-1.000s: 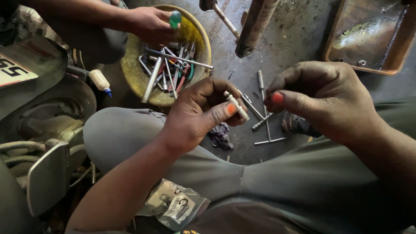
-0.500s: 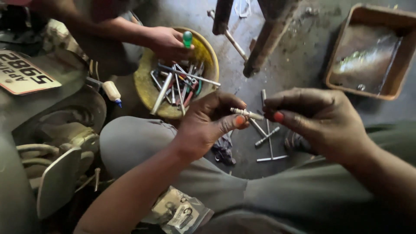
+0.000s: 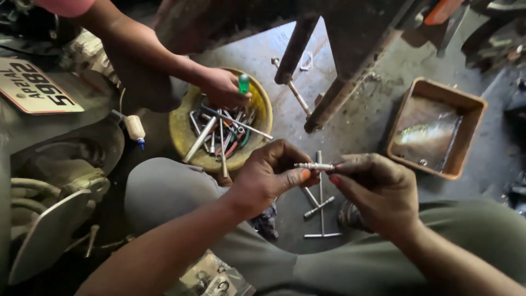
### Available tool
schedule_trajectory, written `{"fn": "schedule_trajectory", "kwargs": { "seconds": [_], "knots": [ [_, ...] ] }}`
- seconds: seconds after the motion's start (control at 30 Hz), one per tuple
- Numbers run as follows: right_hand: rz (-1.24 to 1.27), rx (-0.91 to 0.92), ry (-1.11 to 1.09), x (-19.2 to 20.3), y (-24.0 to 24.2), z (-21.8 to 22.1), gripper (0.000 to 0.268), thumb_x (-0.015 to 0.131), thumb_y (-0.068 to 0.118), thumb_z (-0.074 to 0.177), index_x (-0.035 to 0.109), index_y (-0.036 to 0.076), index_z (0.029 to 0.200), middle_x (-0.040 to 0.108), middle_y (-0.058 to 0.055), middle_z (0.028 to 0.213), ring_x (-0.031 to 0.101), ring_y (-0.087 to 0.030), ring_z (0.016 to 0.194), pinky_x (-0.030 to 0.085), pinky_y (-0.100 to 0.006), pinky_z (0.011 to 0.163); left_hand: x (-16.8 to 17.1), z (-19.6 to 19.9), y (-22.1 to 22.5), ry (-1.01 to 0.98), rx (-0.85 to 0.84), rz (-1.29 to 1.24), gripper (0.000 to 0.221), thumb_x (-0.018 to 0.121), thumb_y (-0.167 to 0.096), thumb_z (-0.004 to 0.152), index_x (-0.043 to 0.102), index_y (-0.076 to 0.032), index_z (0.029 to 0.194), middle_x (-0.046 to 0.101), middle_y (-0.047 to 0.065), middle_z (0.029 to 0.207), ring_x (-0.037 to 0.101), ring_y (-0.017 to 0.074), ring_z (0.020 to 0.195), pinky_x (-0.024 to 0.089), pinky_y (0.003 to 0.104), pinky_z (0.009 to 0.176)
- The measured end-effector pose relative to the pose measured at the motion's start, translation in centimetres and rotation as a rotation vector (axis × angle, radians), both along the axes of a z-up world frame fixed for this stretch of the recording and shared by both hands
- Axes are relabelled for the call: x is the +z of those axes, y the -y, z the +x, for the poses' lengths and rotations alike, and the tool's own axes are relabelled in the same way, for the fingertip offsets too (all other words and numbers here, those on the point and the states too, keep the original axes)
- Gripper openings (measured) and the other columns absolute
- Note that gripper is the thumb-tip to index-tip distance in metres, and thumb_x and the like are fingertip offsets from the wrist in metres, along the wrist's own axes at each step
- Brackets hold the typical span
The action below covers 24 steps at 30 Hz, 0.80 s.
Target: The recorder unpacks a new spark plug from its plastic packaging and prepares it for installation in a motorcycle.
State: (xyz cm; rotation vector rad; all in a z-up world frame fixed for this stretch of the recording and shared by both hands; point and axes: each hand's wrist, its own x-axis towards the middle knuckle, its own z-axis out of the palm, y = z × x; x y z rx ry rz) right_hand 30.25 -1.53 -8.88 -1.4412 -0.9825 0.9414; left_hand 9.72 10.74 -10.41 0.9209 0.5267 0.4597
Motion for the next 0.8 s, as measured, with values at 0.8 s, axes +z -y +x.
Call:
{"fn": "schedule_trajectory", "kwargs": {
  "seconds": [0.8],
  "knots": [
    [-0.136, 0.033, 0.069, 0.6, 0.1, 0.5, 0.024, 0.081, -0.007, 0.078, 0.074, 0.001, 0.099, 0.077, -0.006, 0.091, 0.072, -0.008, 0.084, 0.06, -0.023, 0.073, 3.7, -0.3, -0.2, -0.195, 0.0, 0.529, 0.017, 0.074, -0.007, 0.094, 0.071, -0.006, 0.111, 0.071, 0.001, 0.095, 0.064, 0.0049, 0.087, 0.054, 0.024, 0.078]
  ]
}}
